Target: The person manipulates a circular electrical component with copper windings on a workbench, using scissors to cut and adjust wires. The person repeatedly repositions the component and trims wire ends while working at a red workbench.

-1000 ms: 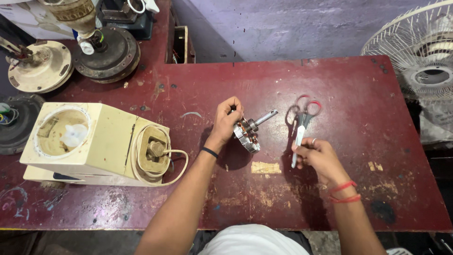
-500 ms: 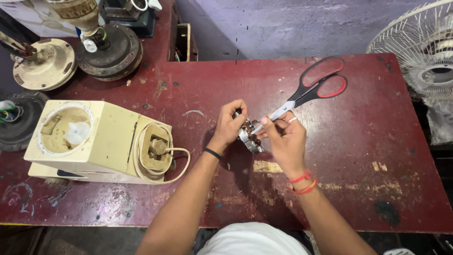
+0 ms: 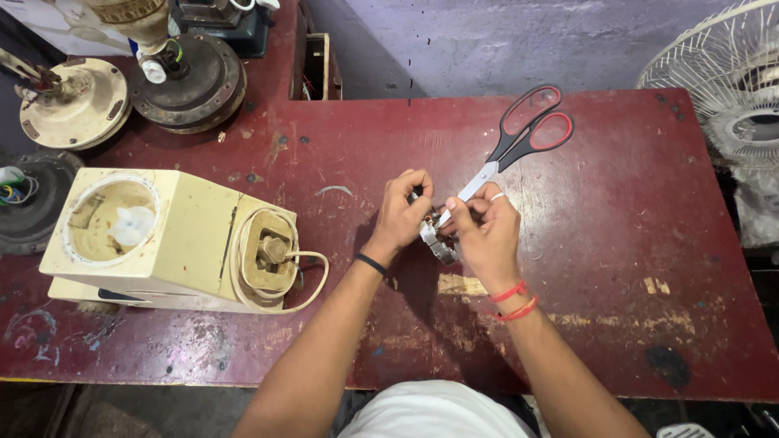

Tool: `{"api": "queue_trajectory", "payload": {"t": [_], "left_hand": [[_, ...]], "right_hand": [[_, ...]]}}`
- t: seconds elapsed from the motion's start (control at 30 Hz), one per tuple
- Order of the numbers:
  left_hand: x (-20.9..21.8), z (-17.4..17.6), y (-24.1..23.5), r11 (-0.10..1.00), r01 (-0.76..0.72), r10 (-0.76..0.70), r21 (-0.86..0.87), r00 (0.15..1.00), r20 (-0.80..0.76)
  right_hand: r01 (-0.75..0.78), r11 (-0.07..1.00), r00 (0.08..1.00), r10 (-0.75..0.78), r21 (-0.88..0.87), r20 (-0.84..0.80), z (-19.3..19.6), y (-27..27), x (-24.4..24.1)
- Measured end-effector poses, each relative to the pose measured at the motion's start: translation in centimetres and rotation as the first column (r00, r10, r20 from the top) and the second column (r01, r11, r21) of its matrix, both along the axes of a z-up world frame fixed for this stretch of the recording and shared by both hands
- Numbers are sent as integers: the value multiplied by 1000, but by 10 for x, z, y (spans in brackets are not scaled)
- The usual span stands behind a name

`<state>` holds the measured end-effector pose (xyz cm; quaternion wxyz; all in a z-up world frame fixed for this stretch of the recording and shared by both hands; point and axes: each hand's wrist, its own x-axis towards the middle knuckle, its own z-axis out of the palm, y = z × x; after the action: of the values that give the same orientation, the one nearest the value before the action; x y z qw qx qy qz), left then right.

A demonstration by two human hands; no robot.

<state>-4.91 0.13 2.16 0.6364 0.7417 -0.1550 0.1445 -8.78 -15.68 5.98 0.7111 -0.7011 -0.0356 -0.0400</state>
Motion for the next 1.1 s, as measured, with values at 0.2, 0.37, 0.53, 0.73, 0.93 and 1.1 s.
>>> {"api": "queue_trajectory", "payload": {"t": [0.2,0.37,0.53,0.73,0.93,1.1], "left_hand": [[3,1,-4,998,-49,49,26,999,-16],[4,1,-6,996,-75,75,38,997,-1],[3,5,-10,990,-113,113,79,994,7],[2,16,-19,971,-198,208,138,976,-68],[10,29,-24,916,-316,359,248,921,-151],[10,33,-27,901,-329,380,281,913,-151]], "right_hand": [[-38,994,999,38,103,2,-5,-2,9],[-21,990,994,36,138,-108,0,-8,16],[-93,992,994,97,79,-42,-7,-12,26],[-25,990,1000,23,-137,-19,-11,-12,41],[5,997,993,-13,72,113,8,-29,44],[106,987,955,-135,119,265,18,-39,15]]}}
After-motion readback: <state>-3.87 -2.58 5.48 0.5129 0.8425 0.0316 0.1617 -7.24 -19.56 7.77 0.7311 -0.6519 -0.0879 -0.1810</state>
